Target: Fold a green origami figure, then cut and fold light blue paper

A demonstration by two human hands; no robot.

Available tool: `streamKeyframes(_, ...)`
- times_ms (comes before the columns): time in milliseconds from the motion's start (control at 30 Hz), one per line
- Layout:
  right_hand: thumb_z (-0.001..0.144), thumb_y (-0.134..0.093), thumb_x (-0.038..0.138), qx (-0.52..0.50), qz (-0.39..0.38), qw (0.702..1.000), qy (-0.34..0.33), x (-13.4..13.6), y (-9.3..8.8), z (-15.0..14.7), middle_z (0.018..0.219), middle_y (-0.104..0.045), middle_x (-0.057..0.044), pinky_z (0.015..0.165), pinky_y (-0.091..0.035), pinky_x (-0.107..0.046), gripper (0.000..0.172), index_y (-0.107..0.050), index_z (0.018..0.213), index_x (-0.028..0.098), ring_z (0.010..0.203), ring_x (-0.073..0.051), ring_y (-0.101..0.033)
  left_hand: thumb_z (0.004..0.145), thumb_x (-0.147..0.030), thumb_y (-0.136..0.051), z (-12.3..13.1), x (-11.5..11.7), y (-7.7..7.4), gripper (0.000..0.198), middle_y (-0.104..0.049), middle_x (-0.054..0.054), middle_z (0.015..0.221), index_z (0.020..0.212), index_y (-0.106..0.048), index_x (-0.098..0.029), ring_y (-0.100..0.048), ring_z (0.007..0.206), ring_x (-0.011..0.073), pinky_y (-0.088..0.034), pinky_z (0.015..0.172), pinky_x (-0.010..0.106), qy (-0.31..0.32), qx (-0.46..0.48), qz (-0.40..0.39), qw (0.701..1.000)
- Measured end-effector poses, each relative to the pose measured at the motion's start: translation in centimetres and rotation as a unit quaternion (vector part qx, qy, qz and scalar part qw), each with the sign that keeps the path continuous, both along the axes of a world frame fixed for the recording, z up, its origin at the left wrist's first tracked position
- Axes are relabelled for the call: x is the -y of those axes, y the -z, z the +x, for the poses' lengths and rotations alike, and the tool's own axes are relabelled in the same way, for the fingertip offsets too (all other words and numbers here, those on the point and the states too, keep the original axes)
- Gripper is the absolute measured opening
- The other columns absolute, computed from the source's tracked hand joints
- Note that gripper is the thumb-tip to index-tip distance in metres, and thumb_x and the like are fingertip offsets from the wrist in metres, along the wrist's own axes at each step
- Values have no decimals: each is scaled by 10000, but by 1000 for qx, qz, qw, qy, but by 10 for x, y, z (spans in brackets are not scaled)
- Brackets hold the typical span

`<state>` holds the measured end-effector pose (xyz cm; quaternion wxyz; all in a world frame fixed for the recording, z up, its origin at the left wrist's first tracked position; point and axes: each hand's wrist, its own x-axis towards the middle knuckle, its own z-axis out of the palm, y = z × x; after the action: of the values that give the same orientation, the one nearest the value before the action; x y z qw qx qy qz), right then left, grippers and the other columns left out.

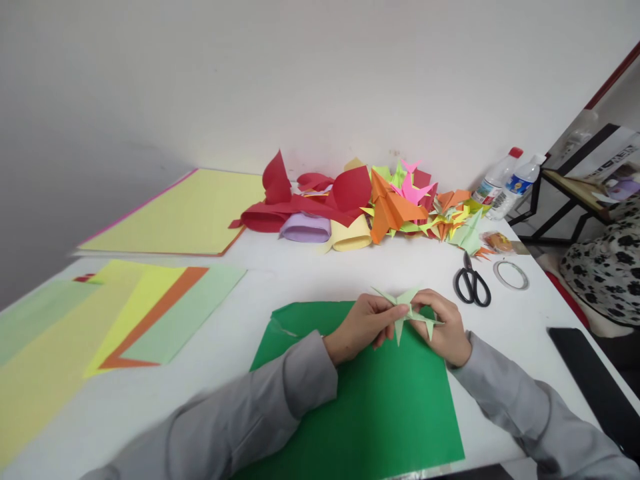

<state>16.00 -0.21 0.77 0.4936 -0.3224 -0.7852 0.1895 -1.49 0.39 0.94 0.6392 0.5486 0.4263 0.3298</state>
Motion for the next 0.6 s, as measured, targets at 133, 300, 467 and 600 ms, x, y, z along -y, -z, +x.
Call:
streamKeyframes(133,811,-641,200,-4,-21,1000,18,1,7,2,817,-652,-25,627,-519,-275,167,-579,962,236,662,-147,-618,714,-599,-617,0,0,0,533,-435,-28,325,416,-525,-168,-362,287,60,-249,336,206,7,-12,2,1000)
streamKeyframes(300,774,-678,211,-15,-48,998,35,3,9,3,722,-626,5,599,-501,-255,135,-576,860,235,631,-146,-618,720,-581,-629,-1,0,3,515,-438,-26,328,424,-530,-171,-363,289,66,-249,347,216,4,-4,7,1000)
streamKeyframes(467,783,-678,247,-31,-48,998,42,4,4,1,737,-663,-21,597,-508,-267,104,-577,805,233,646,-159,-635,726,-566,-640,0,1,1,525,-395,-35,308,395,-524,-176,-310,296,58,-215,357,226,-3,9,24,1000)
streamKeyframes(600,807,-661,229,-28,-30,999,20,4,0,0,760,-696,-51,620,-521,-289,50,-616,786,228,674,-174,-655,723,-568,-646,0,1,-1,525,-369,-42,302,394,-534,-175,-300,307,57,-216,372,228,-6,18,31,999)
